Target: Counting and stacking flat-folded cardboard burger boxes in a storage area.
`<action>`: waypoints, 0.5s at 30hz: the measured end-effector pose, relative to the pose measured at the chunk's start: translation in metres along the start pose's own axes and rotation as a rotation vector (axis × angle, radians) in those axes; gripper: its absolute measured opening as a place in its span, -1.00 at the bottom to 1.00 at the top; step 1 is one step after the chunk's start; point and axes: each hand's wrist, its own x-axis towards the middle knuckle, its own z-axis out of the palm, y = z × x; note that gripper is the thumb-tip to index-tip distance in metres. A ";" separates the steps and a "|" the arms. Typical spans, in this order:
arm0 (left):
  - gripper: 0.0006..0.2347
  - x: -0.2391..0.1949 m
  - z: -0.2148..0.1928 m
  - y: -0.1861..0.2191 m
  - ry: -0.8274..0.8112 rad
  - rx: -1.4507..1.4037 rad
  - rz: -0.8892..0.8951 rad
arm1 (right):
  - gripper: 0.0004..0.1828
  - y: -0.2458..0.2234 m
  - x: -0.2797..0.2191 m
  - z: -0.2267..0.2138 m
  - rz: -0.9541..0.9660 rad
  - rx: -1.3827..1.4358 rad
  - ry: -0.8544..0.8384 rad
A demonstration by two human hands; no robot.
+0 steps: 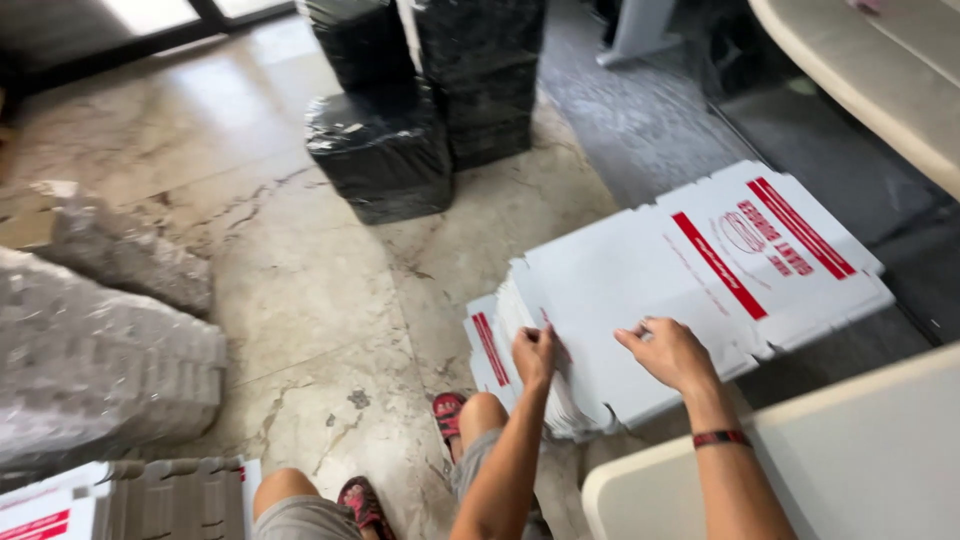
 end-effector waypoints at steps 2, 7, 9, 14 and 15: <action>-0.71 -0.009 -0.009 0.014 -0.032 0.122 -0.061 | -0.39 -0.002 0.000 0.000 0.030 -0.026 -0.012; -0.28 -0.012 -0.020 0.033 -0.177 0.269 0.010 | -0.46 -0.004 -0.009 -0.003 0.063 0.016 -0.040; -0.22 -0.013 -0.028 0.071 -0.174 0.291 0.157 | -0.44 -0.004 -0.009 -0.004 0.063 0.004 -0.039; -0.11 0.066 0.004 0.091 -0.277 0.482 0.403 | -0.47 -0.002 -0.007 -0.003 0.061 -0.002 -0.033; -0.26 0.096 0.016 0.078 -0.310 0.553 0.444 | -0.46 -0.002 -0.007 -0.001 0.053 0.007 -0.027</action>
